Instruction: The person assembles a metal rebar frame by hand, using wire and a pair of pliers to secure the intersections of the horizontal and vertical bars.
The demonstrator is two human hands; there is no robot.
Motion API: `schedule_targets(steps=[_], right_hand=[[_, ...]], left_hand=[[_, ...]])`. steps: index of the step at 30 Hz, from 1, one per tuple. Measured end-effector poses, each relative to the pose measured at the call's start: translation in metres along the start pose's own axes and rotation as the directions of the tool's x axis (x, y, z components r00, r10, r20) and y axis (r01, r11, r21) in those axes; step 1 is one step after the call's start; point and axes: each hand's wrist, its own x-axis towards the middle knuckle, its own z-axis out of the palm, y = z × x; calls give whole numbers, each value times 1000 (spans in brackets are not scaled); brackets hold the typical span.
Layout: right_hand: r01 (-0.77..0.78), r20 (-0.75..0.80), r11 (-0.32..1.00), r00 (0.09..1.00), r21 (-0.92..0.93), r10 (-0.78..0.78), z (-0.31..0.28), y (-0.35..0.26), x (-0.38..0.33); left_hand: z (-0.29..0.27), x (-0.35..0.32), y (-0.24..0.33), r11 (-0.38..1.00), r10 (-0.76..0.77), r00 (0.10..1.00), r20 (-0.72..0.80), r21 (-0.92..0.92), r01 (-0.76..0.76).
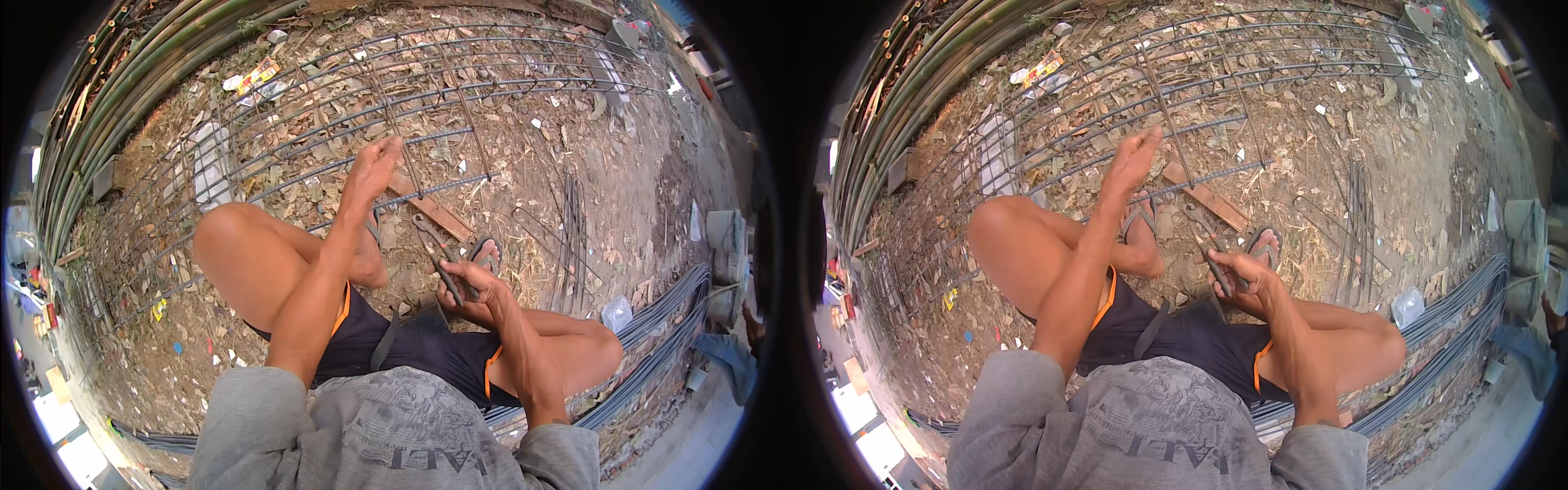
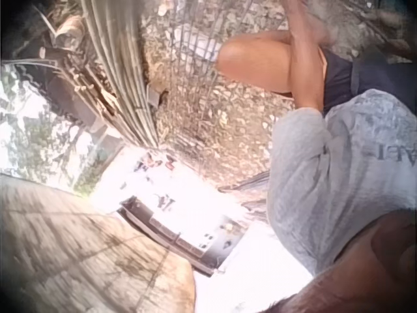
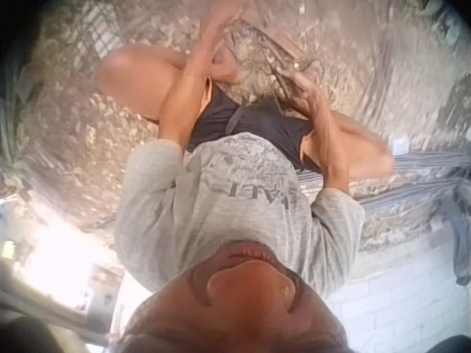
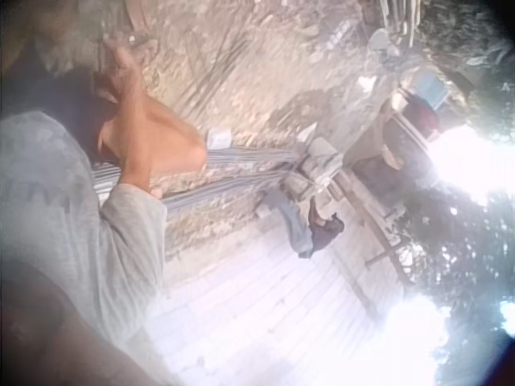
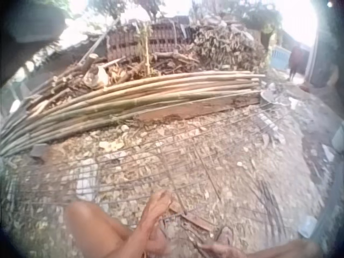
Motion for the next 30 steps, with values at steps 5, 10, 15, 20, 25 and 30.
schedule_targets(steps=[5, 10, 15, 20, 25, 30], right_hand=[[67, -421, 972, 893, -226, -160, 8, -10, 13], [317, -500, 943, 803, -105, -326, -97, -45, 22], [305, -482, 948, 820, -89, -309, -61, -55, 48], [174, -513, 972, 826, -157, -231, -81, -51, 72], [118, -582, 974, 785, -195, -212, -68, -22, 57], [30, -626, 973, 761, -231, -172, -54, 23, 39]], left_hand=[[-151, -83, 124, 755, 544, 781, -308, -226, -615], [-264, -135, 99, 818, 449, 728, -518, -89, -568], [-287, -181, -110, 923, -384, 812, -440, -195, 331], [-227, -246, -285, 811, -439, 766, -470, 160, 563], [-150, -217, -294, 678, -116, 879, -462, 610, 410], [-138, -175, -288, 621, -297, 905, -303, 659, 424]])
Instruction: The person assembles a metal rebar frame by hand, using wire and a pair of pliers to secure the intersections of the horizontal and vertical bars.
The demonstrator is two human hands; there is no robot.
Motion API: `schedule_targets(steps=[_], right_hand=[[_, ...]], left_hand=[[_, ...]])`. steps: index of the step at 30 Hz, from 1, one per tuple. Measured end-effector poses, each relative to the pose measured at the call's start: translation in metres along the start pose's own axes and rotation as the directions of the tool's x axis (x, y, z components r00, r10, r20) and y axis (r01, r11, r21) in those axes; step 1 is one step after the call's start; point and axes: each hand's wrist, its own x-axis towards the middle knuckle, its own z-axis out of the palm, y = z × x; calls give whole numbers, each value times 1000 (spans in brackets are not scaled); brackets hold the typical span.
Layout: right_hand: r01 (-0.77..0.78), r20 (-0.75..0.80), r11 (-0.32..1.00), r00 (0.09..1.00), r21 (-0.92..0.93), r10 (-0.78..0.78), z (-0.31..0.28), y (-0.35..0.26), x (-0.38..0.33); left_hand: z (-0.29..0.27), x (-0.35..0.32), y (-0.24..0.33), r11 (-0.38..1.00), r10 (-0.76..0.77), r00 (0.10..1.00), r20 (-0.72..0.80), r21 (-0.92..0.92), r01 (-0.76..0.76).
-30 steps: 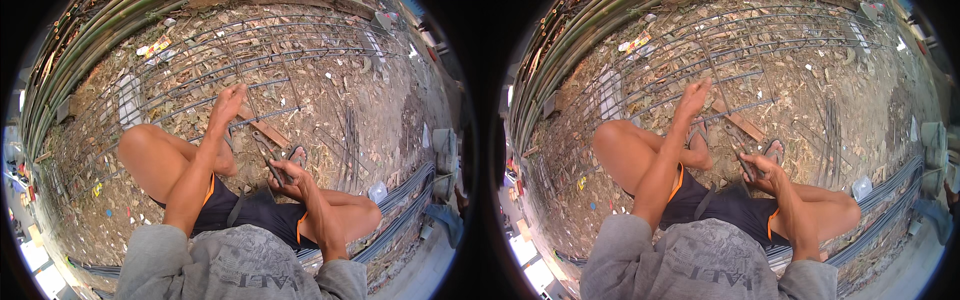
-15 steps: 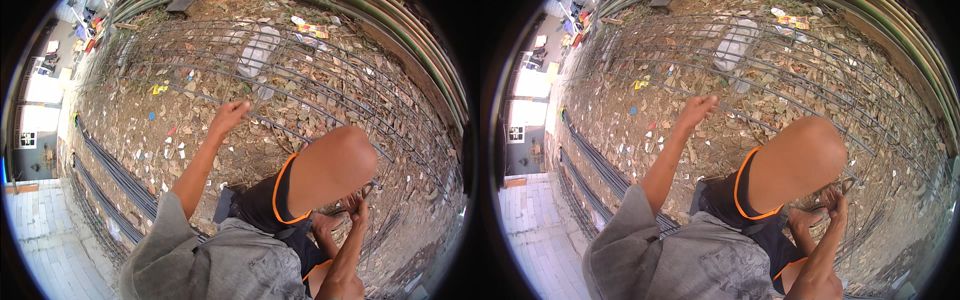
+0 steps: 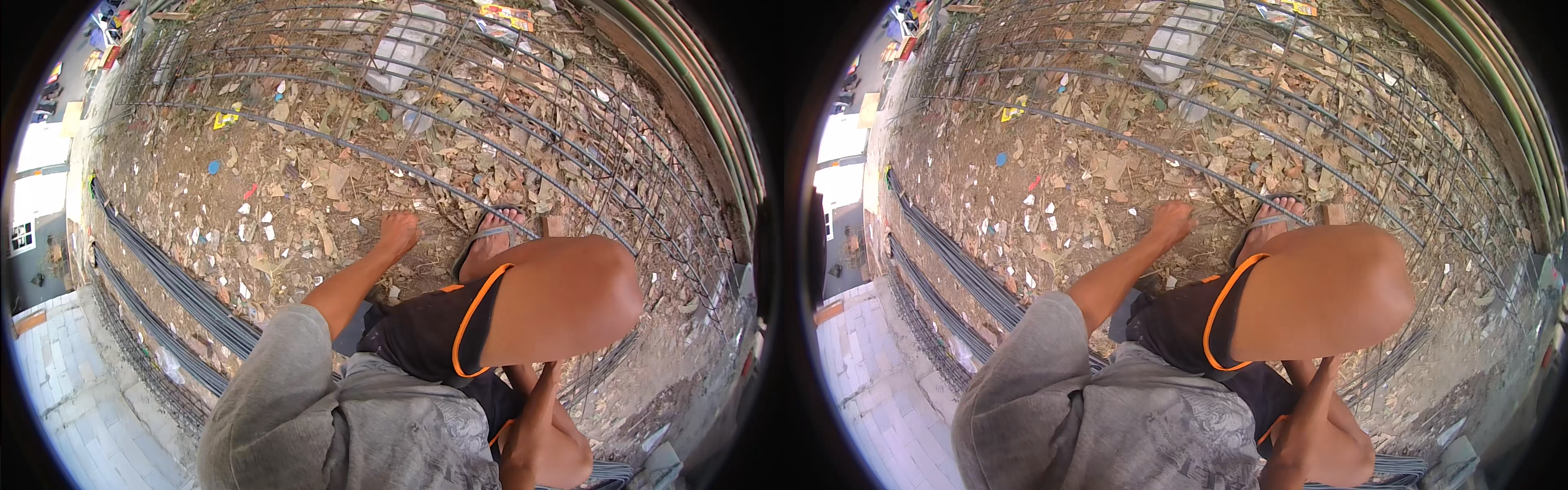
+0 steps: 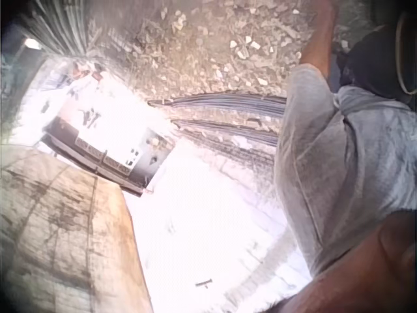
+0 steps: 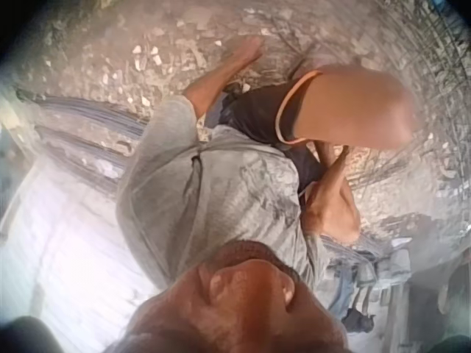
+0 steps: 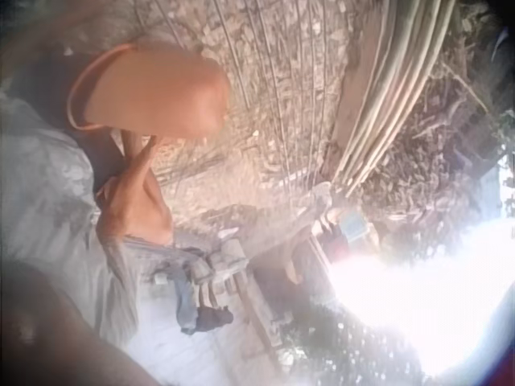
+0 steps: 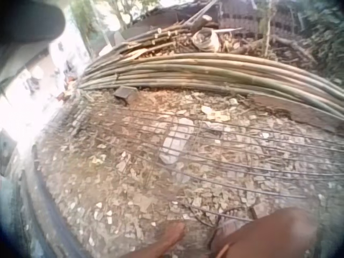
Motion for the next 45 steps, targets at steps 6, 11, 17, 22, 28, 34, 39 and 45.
schedule_targets(steps=[6, 11, 17, 22, 28, 34, 39, 45], right_hand=[[-21, 8, 998, 1000, -55, 22, 10, 31, -23], [-6, -15, 997, 1000, -79, 4, 1, 42, -38], [24, -5, 995, 1000, -100, -25, 5, 55, -46], [72, 7, 992, 997, -104, -72, 12, 57, -48], [564, -108, 631, 695, -533, -711, 28, -39, -51], [754, -192, 496, 461, -430, -867, 53, -168, -169], [947, -131, 233, 209, -219, -969, 95, -180, -258], [765, -160, 315, 474, 562, -866, 93, -131, -245]], left_hand=[[16, 10, -5, 999, 33, 999, 24, 5, -33], [-9, 6, -11, 970, 82, 997, 6, -229, -78], [-43, -15, -44, 983, 67, 998, -8, -174, -67], [-71, -39, -63, 990, 39, 990, -135, -131, -57], [-192, -72, -61, 947, 88, 987, -138, -297, -126], [-369, -92, 58, 760, 33, 776, -630, -488, -429], [-378, -123, 260, 429, 793, 281, -541, 168, -888], [-255, -126, 332, 184, 964, 192, -183, -58, -981]])
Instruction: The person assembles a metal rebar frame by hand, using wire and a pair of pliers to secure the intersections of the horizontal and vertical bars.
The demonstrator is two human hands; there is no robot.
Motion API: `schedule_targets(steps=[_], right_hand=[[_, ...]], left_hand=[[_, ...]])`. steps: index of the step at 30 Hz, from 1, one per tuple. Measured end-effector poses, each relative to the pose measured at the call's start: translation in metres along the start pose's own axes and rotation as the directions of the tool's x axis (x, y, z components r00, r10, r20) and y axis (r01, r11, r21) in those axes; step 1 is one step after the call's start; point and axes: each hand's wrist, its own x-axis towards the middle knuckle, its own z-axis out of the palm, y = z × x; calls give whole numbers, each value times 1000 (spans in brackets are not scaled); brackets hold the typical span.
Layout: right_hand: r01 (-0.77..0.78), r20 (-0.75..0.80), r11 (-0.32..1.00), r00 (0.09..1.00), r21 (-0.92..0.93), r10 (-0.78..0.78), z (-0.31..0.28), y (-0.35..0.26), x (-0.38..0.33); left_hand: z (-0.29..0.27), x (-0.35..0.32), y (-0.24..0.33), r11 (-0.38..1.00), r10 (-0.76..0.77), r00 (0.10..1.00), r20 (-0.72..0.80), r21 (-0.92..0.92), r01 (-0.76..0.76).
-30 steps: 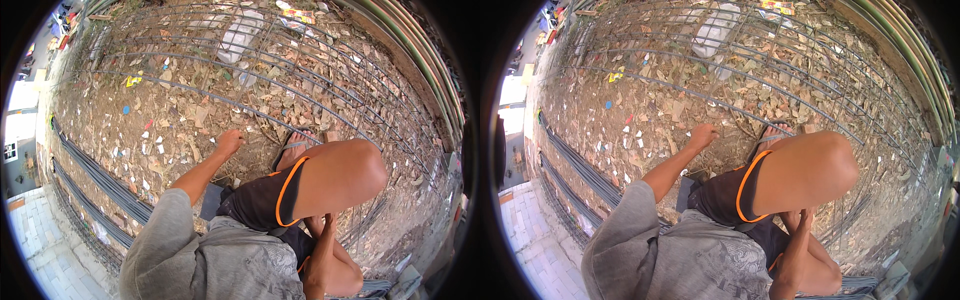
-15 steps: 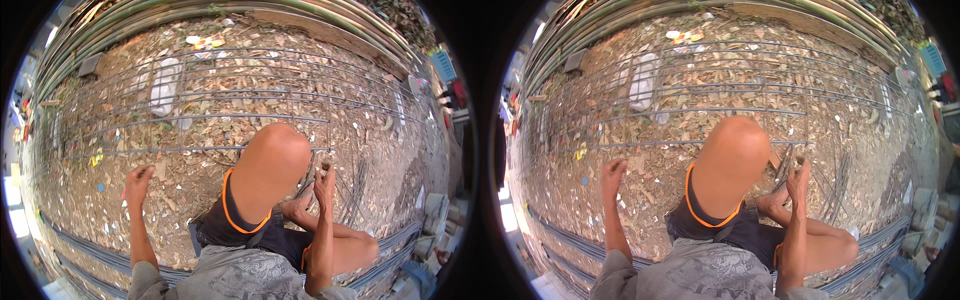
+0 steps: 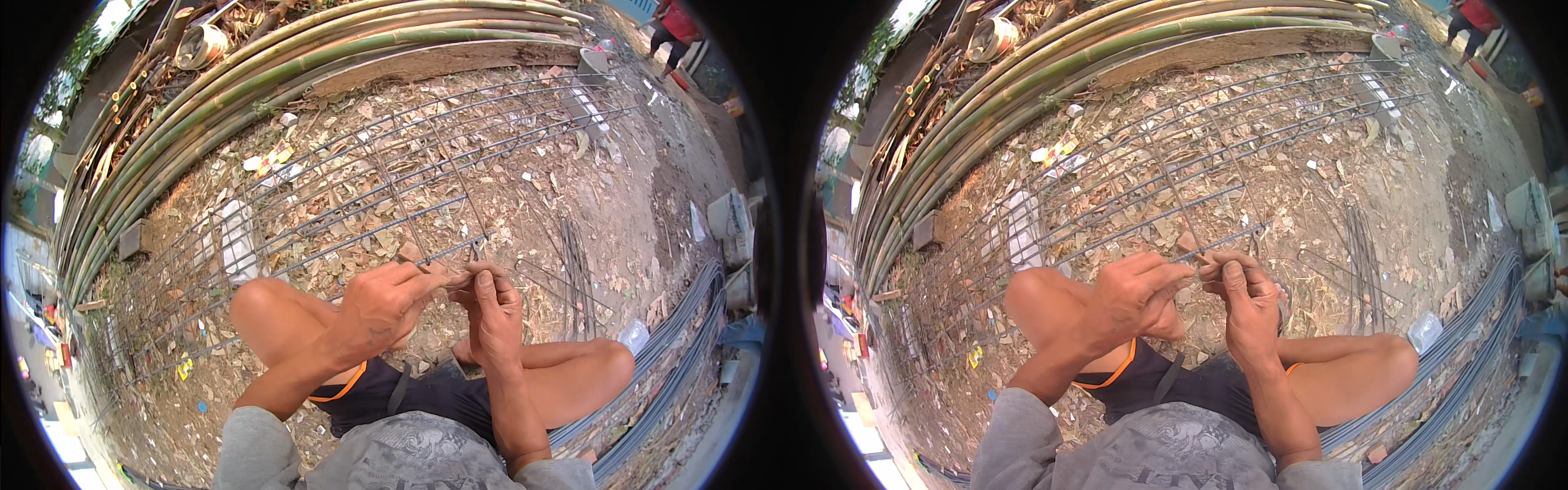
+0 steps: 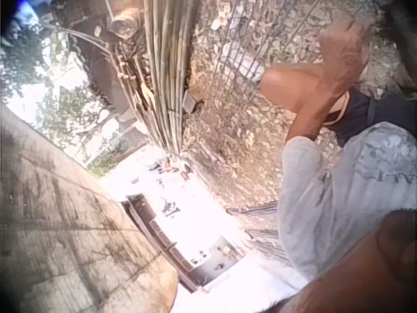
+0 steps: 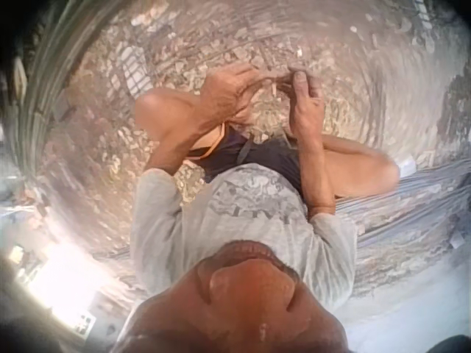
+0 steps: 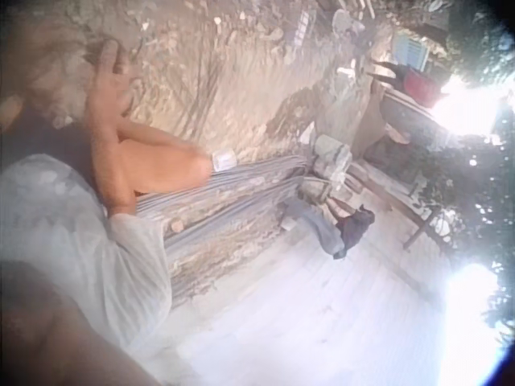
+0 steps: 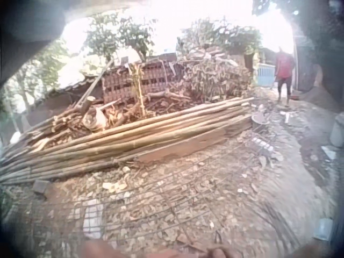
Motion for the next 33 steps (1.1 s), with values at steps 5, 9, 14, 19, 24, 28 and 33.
schedule_targets(steps=[5, 9, 14, 19, 24, 28, 33], right_hand=[[38, -317, 999, 948, 35, -25, -68, -4, 5], [38, -392, 998, 920, 51, -15, -82, 1, 23], [-49, -340, 993, 937, 108, 84, -95, 18, 48], [-18, -349, 997, 936, 79, 45, -96, 26, 48], [43, -420, 994, 904, -101, -82, -111, 19, 50], [35, -461, 998, 886, -58, -58, -117, 16, 51], [48, -444, 997, 893, -67, -73, -126, 16, 50]], left_hand=[[86, -17, -6, 855, -223, 955, 195, -430, 288], [122, -36, -14, 480, -353, 819, 453, -663, 574], [130, -49, -15, 274, -319, 690, 650, -634, 723], [132, -49, -29, 173, -246, 612, 751, -588, 790], [129, -67, -36, 165, -299, 592, 749, -570, 805], [125, -71, -32, 621, -212, 756, 619, -513, 594], [121, -70, -18, 782, -213, 755, 620, -356, 512]])
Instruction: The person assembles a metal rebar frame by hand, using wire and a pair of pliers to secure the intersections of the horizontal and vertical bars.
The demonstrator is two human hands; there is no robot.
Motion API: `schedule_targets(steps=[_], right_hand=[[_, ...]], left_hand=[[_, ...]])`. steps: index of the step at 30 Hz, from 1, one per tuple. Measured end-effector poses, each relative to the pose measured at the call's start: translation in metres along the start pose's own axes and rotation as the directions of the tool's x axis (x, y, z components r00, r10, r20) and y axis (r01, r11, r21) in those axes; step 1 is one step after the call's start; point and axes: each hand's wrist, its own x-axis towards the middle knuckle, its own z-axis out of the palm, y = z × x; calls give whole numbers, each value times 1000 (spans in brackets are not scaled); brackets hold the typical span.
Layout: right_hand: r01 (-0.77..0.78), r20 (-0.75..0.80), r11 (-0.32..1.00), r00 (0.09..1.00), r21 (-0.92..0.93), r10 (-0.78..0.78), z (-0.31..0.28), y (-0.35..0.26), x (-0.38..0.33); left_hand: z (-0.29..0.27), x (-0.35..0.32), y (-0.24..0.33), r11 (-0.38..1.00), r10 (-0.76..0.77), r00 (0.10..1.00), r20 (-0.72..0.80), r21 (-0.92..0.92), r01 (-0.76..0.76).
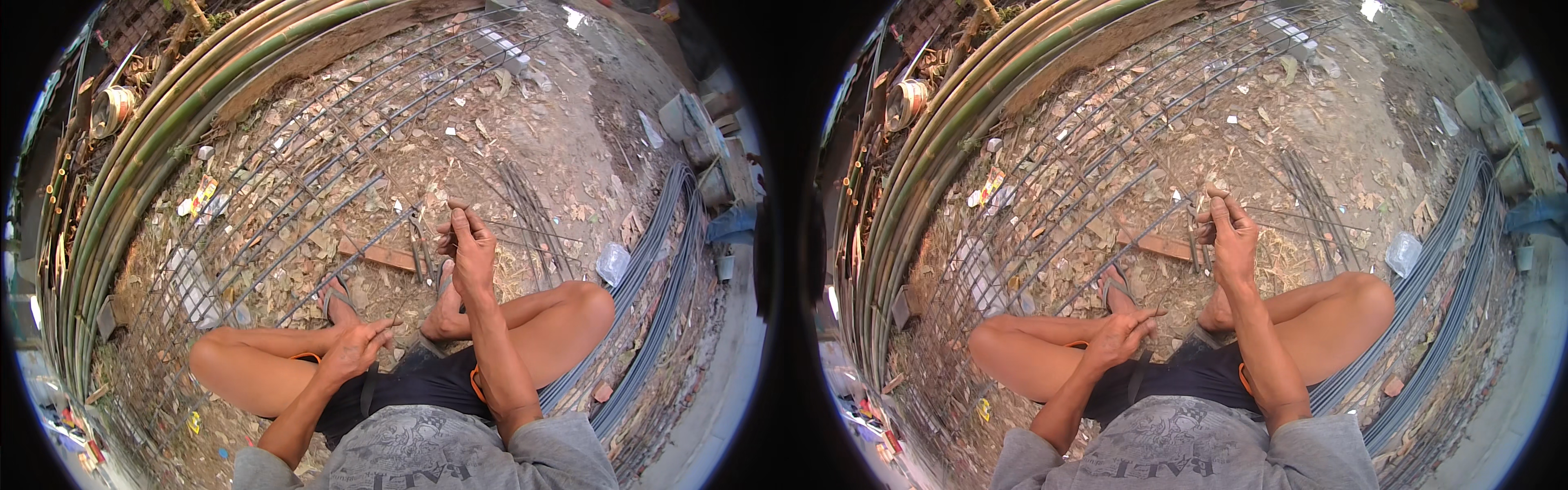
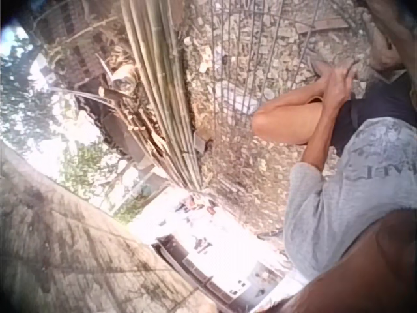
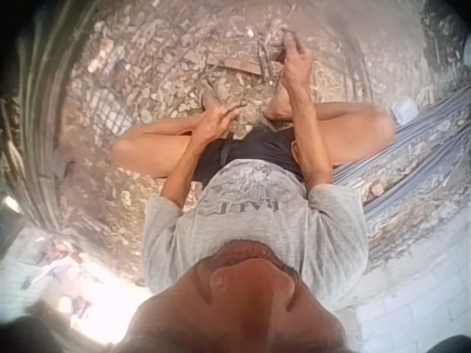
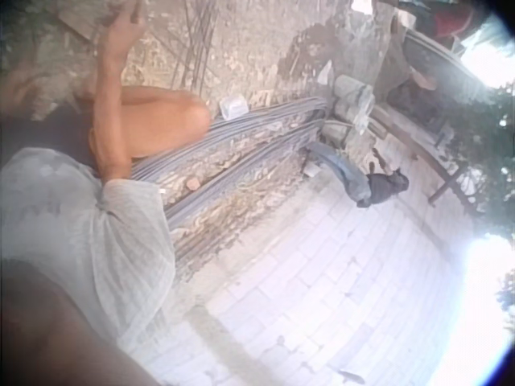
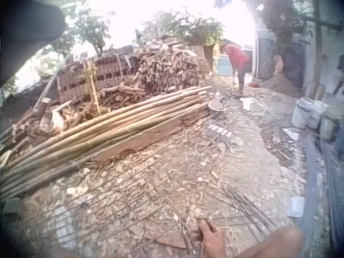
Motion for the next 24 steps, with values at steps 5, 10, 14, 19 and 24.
schedule_targets(steps=[5, 10, 14, 19, 24], right_hand=[[33, -13, 999, 999, -34, -34, 5, 1, 2], [-5, -72, 997, 997, 73, 11, 8, 16, 14], [-57, -64, 991, 996, 119, 64, 5, 13, 26], [-40, -32, 995, 999, 94, 43, 17, 21, 26], [-6, -38, 999, 999, 47, 8, 26, 20, 28]], left_hand=[[7, 10, -33, 994, -55, 996, -65, -93, 49], [8, 23, -50, 185, -301, 870, 391, -871, 456], [15, 44, -61, -140, -241, 866, 438, -899, 416], [17, 40, -70, -227, -251, 869, 425, -899, 374], [14, 48, -72, -280, -268, 866, 421, -895, 348]])
